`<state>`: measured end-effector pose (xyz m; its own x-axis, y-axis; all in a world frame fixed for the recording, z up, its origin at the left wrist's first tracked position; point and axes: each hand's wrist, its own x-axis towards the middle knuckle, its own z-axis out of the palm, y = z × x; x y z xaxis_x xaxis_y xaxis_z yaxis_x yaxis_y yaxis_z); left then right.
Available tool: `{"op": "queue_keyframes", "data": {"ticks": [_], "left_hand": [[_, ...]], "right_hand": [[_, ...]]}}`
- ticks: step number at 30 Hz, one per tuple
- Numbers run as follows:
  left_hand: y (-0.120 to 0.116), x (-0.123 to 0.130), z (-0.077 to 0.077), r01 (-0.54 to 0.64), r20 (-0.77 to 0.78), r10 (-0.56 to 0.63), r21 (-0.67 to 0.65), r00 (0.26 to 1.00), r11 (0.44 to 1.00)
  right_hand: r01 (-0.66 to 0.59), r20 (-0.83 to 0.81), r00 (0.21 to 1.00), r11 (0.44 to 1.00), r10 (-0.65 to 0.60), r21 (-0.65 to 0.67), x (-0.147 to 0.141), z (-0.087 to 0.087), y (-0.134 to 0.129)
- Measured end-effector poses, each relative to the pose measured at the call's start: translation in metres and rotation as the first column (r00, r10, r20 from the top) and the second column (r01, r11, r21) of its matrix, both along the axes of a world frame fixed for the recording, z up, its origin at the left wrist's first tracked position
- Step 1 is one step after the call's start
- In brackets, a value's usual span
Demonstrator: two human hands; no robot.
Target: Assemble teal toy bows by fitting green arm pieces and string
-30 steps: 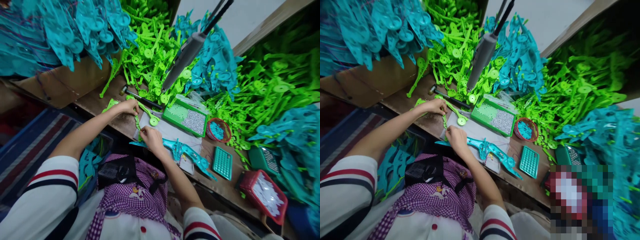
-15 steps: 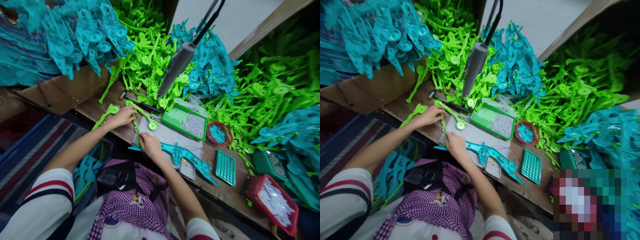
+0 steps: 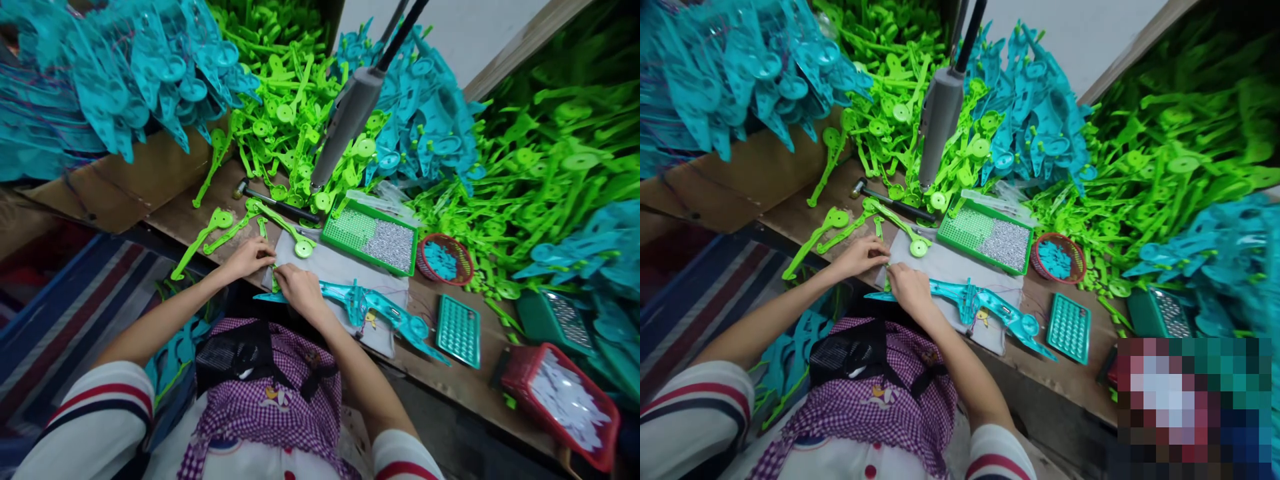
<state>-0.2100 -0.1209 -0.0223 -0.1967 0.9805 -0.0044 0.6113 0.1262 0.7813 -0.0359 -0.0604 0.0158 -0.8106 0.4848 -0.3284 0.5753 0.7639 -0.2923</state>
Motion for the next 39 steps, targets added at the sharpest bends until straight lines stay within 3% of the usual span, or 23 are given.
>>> {"op": "queue_keyframes", "data": {"ticks": [6, 15, 19, 28, 34, 39], "left_hand": [[-0.003, 0.003, 0.0, 0.009, -0.061, -0.01, -0.007, 0.998, 1.0], [-0.003, 0.002, 0.0, 0.087, -0.137, -0.088, -0.014, 0.987, 0.996], [-0.003, 0.002, 0.001, 0.116, -0.139, -0.114, 0.006, 0.984, 0.993], [-0.004, 0.004, 0.003, 0.23, -0.246, -0.219, 0.013, 0.944, 0.973], [0.001, 0.002, 0.013, 0.366, -0.287, -0.366, -0.055, 0.885, 0.929], [0.004, 0.0, 0.015, 0.419, -0.306, -0.422, -0.08, 0.853, 0.905]], "right_hand": [[-0.001, -0.124, 0.992, 0.998, -0.007, -0.061, 0.019, -0.009, 0.004], [-0.135, 0.106, 0.986, 0.987, 0.125, 0.092, 0.021, 0.009, 0.003], [-0.171, 0.134, 0.979, 0.979, 0.156, 0.106, 0.026, 0.011, 0.003], [-0.13, 0.113, 0.986, 0.99, 0.124, 0.047, 0.037, 0.007, 0.008], [-0.175, 0.099, 0.982, 0.978, 0.164, 0.118, 0.049, 0.005, 0.002], [-0.119, 0.118, 0.987, 0.985, 0.105, 0.124, 0.064, 0.004, -0.002]]}}
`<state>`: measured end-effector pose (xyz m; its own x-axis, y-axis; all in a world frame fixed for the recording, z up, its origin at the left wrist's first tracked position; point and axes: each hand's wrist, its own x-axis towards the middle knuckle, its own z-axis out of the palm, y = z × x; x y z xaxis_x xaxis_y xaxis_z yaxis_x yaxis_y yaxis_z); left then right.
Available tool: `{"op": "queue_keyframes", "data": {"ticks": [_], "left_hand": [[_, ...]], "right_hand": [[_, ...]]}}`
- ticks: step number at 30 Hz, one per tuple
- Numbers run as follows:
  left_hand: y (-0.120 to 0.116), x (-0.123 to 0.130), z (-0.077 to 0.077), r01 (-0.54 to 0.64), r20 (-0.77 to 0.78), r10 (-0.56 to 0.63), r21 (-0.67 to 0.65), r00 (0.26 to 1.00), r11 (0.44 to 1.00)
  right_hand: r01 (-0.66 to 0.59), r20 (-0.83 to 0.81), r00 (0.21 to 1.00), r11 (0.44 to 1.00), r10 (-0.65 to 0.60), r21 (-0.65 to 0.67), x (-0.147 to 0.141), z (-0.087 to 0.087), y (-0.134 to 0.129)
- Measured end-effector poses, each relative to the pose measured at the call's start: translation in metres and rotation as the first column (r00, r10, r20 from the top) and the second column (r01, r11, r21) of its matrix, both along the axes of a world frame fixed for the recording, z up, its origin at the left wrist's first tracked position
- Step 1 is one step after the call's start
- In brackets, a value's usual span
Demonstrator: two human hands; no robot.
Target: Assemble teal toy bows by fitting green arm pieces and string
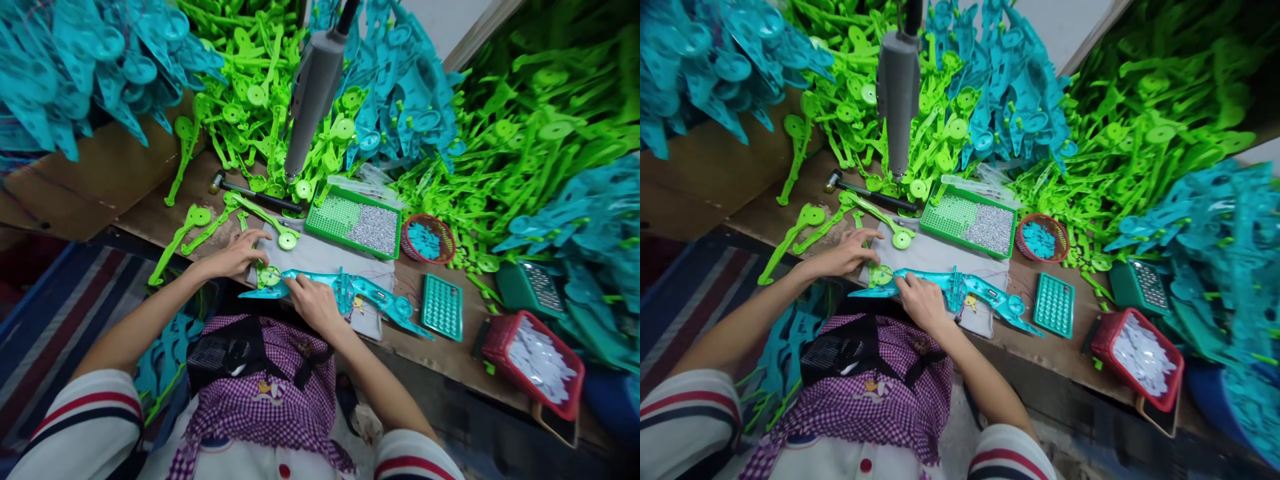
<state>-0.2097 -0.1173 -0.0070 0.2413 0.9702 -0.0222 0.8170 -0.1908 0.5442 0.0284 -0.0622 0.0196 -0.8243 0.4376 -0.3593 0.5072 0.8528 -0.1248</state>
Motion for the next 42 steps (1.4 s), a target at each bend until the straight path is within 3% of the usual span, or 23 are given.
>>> {"op": "queue_keyframes", "data": {"ticks": [9, 14, 20, 23, 29, 36, 42], "left_hand": [[-0.001, 0.004, 0.005, 0.061, -0.12, -0.055, 0.05, 0.991, 0.997], [-0.005, 0.033, 0.017, 0.034, -0.084, -0.026, 0.085, 0.996, 0.996], [-0.006, 0.064, -0.001, -0.078, 0.071, 0.077, 0.002, 0.994, 0.997], [-0.007, 0.062, -0.006, -0.071, 0.124, 0.074, -0.027, 0.989, 0.997], [-0.005, 0.056, -0.002, -0.012, 0.086, 0.021, -0.101, 0.996, 0.995], [-0.003, 0.052, -0.005, 0.001, 0.084, 0.009, -0.127, 0.996, 0.992], [-0.001, 0.051, -0.007, 0.0, 0.075, 0.009, -0.112, 0.997, 0.994]], "right_hand": [[0.015, 0.033, 0.999, 1.0, -0.014, -0.027, -0.001, 0.01, 0.002], [0.025, 0.019, 1.0, 0.999, -0.024, -0.046, 0.0, 0.008, 0.003], [0.144, -0.057, 0.987, 0.981, -0.153, -0.133, 0.005, 0.002, 0.002], [0.207, -0.097, 0.969, 0.963, -0.226, -0.171, 0.005, 0.0, 0.004], [0.338, -0.136, 0.919, 0.918, -0.37, -0.209, 0.005, -0.002, 0.009], [0.301, -0.182, 0.925, 0.935, -0.334, -0.187, 0.004, -0.004, 0.014], [0.278, -0.165, 0.93, 0.923, -0.328, -0.265, -0.003, -0.003, 0.029]]}}
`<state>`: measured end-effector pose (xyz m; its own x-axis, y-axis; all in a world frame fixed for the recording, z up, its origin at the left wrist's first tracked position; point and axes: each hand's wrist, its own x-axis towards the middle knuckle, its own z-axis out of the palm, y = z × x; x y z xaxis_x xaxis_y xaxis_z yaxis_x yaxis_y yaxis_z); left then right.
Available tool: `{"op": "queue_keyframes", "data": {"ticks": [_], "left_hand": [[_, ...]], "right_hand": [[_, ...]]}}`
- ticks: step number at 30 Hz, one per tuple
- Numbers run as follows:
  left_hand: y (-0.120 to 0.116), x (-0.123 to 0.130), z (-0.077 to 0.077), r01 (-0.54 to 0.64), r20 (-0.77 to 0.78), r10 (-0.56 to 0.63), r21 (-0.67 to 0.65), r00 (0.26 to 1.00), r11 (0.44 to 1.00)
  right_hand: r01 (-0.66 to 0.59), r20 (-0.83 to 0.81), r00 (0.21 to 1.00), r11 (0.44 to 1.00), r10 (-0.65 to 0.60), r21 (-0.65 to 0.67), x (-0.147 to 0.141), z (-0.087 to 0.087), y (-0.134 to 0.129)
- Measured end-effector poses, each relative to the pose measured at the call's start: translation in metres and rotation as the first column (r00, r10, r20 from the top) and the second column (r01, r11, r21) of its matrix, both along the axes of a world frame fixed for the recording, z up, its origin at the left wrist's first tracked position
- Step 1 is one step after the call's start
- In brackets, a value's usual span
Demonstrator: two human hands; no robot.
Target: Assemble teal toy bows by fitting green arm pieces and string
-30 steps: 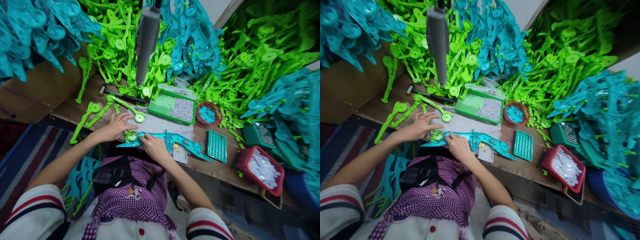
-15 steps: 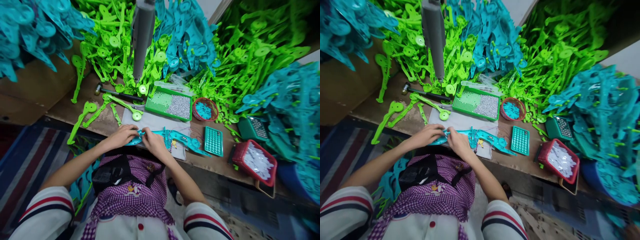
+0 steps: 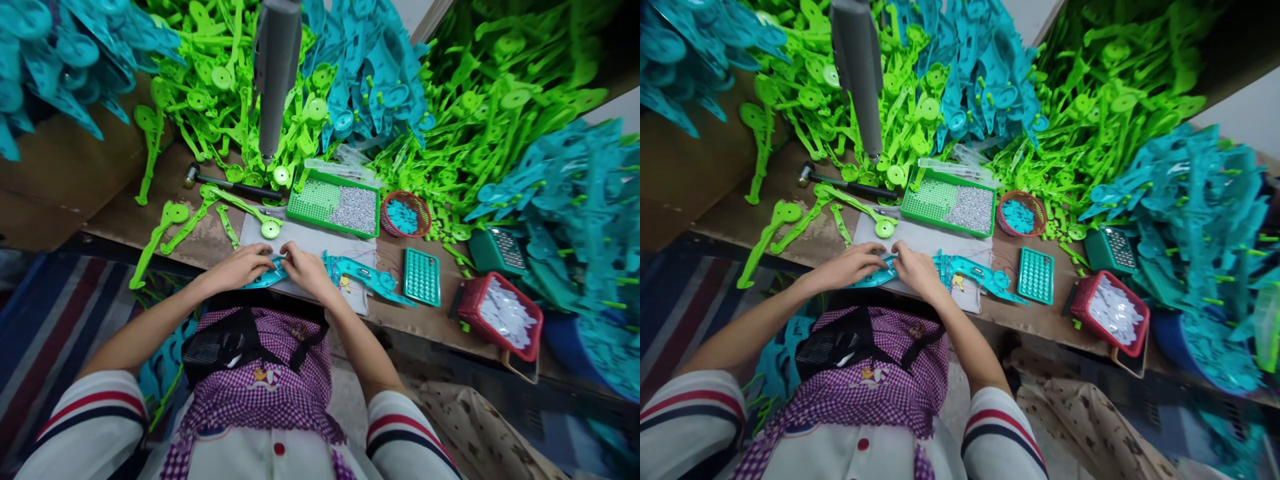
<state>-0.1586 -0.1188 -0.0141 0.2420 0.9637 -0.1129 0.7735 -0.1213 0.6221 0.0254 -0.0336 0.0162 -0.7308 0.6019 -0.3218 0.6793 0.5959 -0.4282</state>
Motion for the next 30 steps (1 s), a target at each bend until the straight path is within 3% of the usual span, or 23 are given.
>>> {"op": "queue_keyframes", "data": {"ticks": [6, 14, 20, 25, 30], "left_hand": [[0.002, 0.001, 0.005, 0.01, -0.054, -0.011, -0.017, 0.998, 1.0], [0.004, -0.001, 0.008, 0.035, -0.062, -0.038, -0.047, 0.997, 0.998], [0.005, -0.002, 0.01, 0.043, -0.056, -0.047, -0.073, 0.997, 0.996], [0.005, -0.002, 0.01, 0.045, -0.043, -0.048, -0.052, 0.998, 0.998], [0.005, -0.002, 0.009, 0.055, -0.045, -0.057, -0.049, 0.997, 0.997]], "right_hand": [[-0.08, 0.082, 0.994, 0.996, 0.076, 0.05, -0.005, 0.008, 0.005], [0.158, -0.054, 0.986, 0.985, -0.155, 0.066, 0.035, -0.003, 0.006], [0.232, -0.015, 0.973, 0.968, -0.232, 0.094, 0.035, -0.007, 0.006], [0.192, -0.081, 0.98, 0.965, -0.18, 0.177, 0.03, -0.015, 0.006], [0.131, -0.072, 0.99, 0.98, -0.122, 0.151, 0.032, -0.019, 0.009]]}}
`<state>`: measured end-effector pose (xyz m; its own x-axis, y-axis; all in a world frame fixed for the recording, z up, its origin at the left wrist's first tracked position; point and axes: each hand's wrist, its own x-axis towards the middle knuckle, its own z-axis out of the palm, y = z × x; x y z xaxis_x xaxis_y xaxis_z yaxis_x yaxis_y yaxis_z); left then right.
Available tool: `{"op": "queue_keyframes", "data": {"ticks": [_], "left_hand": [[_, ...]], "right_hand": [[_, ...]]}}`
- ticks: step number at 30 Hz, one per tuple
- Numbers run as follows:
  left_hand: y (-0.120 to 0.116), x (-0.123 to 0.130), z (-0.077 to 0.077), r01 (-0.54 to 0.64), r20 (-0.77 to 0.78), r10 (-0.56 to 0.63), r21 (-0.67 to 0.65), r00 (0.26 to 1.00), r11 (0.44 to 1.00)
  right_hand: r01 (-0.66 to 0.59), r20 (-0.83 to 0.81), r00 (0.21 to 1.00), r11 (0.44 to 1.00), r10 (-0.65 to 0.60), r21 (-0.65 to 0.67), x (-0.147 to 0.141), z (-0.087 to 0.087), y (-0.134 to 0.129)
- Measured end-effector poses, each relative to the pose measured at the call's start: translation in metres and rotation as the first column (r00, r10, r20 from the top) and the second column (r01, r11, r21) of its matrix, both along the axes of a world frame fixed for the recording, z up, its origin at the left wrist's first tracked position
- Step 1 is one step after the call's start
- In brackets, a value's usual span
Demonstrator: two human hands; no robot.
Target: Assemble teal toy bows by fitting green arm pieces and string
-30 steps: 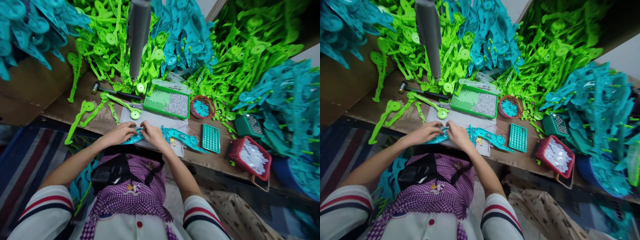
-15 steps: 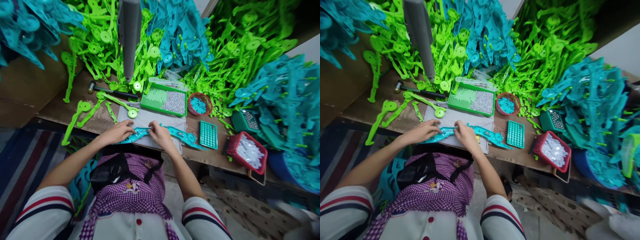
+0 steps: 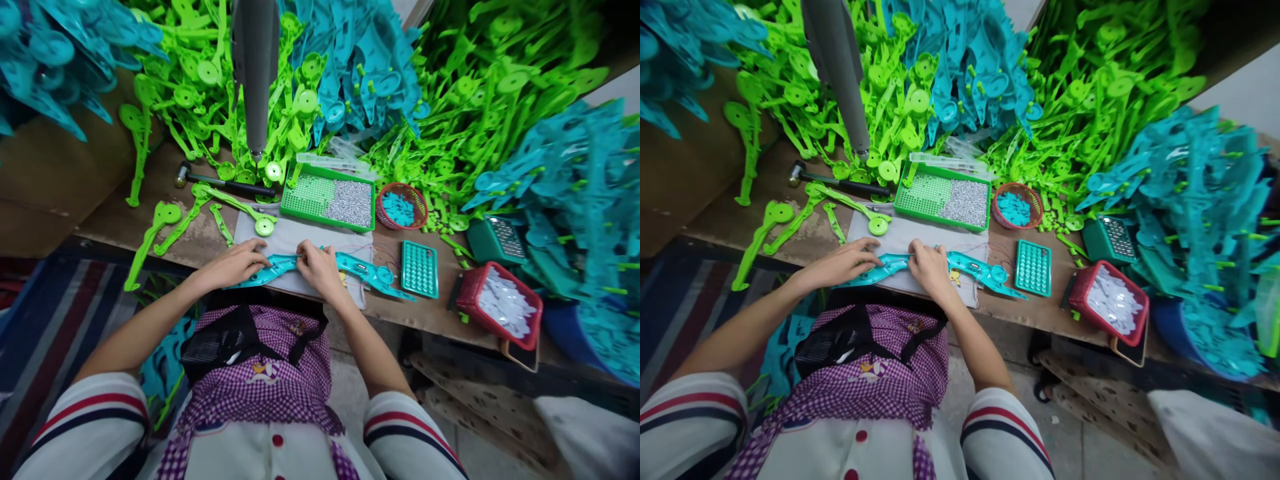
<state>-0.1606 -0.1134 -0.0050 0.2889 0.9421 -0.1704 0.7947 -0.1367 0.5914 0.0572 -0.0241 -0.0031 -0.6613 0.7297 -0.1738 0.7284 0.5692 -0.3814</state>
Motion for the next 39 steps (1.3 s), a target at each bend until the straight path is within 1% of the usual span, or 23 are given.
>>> {"op": "queue_keyframes", "data": {"ticks": [6, 8, 10, 13, 16, 19, 21, 25, 27, 28, 30, 31, 32, 33, 34, 35, 36, 37, 38, 39], "left_hand": [[-0.001, 0.001, 0.0, -0.019, -0.013, 0.019, -0.002, 1.0, 1.0], [-0.002, 0.002, 0.001, -0.022, -0.012, 0.022, 0.001, 1.0, 1.0], [-0.003, 0.002, 0.001, -0.031, -0.009, 0.031, -0.008, 0.999, 0.999], [-0.003, 0.002, 0.001, -0.033, 0.001, 0.033, -0.011, 0.999, 0.999], [-0.005, 0.002, 0.0, -0.034, 0.007, 0.033, 0.01, 0.999, 0.999], [-0.007, 0.004, 0.0, -0.043, -0.004, 0.044, 0.054, 0.999, 0.998], [-0.008, 0.007, 0.0, -0.047, -0.018, 0.049, 0.094, 0.999, 0.994], [-0.013, 0.013, 0.003, -0.076, -0.009, 0.079, 0.159, 0.997, 0.984], [-0.019, 0.012, 0.005, -0.134, 0.039, 0.129, 0.204, 0.991, 0.97], [-0.022, 0.01, 0.005, -0.186, 0.073, 0.173, 0.23, 0.982, 0.955], [-0.031, 0.004, 0.004, -0.327, 0.137, 0.3, 0.277, 0.944, 0.903], [-0.036, 0.0, 0.003, -0.411, 0.151, 0.382, 0.299, 0.912, 0.861], [-0.041, -0.005, 0.001, -0.5, 0.144, 0.48, 0.324, 0.865, 0.803], [-0.045, -0.009, 0.0, -0.588, 0.116, 0.59, 0.353, 0.799, 0.728], [-0.049, -0.014, -0.002, -0.665, 0.071, 0.697, 0.384, 0.713, 0.641], [-0.052, -0.018, -0.004, -0.724, 0.02, 0.788, 0.409, 0.615, 0.555], [-0.054, -0.023, -0.006, -0.769, -0.03, 0.853, 0.419, 0.52, 0.484], [-0.055, -0.029, -0.008, -0.8, -0.075, 0.89, 0.41, 0.449, 0.438], [-0.055, -0.035, -0.009, -0.821, -0.112, 0.905, 0.387, 0.411, 0.421], [-0.053, -0.041, -0.011, -0.83, -0.137, 0.904, 0.359, 0.406, 0.427]], "right_hand": [[-0.033, 0.057, 0.998, 0.999, 0.035, -0.033, -0.004, 0.004, 0.005], [-0.041, 0.033, 0.999, 0.998, 0.042, -0.044, -0.001, 0.004, 0.006], [-0.052, -0.034, 0.998, 0.998, 0.051, -0.021, 0.008, 0.002, 0.004], [-0.014, -0.163, 0.986, 0.99, 0.036, 0.139, 0.027, -0.005, -0.005], [0.035, -0.234, 0.971, 0.952, 0.039, 0.303, 0.045, -0.01, -0.018], [0.104, -0.316, 0.949, 0.922, 0.022, 0.374, 0.051, -0.01, -0.032], [0.142, -0.39, 0.921, 0.925, 0.007, 0.352, 0.045, -0.008, -0.038], [0.093, -0.51, 0.86, 0.969, 0.037, 0.227, 0.021, -0.011, -0.045], [0.129, -0.563, 0.826, 0.978, -0.015, 0.164, 0.011, -0.013, -0.045], [0.157, -0.591, 0.805, 0.98, -0.054, 0.126, 0.007, -0.013, -0.044], [0.194, -0.647, 0.752, 0.98, -0.125, 0.035, -0.002, -0.005, -0.04], [0.199, -0.675, 0.722, 0.98, -0.153, -0.009, -0.008, 0.001, -0.037], [0.2, -0.701, 0.691, 0.979, -0.175, -0.047, -0.015, 0.009, -0.034], [0.203, -0.728, 0.657, 0.976, -0.196, -0.079, -0.022, 0.016, -0.03], [0.205, -0.753, 0.623, 0.973, -0.211, -0.103, -0.029, 0.023, -0.026], [0.202, -0.776, 0.592, 0.972, -0.218, -0.118, -0.035, 0.029, -0.022], [0.192, -0.793, 0.569, 0.973, -0.215, -0.127, -0.039, 0.032, -0.017], [0.175, -0.802, 0.56, 0.976, -0.209, -0.132, -0.04, 0.034, -0.013], [0.154, -0.801, 0.565, 0.979, -0.2, -0.135, -0.038, 0.034, -0.009], [0.135, -0.79, 0.583, 0.981, -0.191, -0.137, -0.034, 0.034, -0.005]]}}
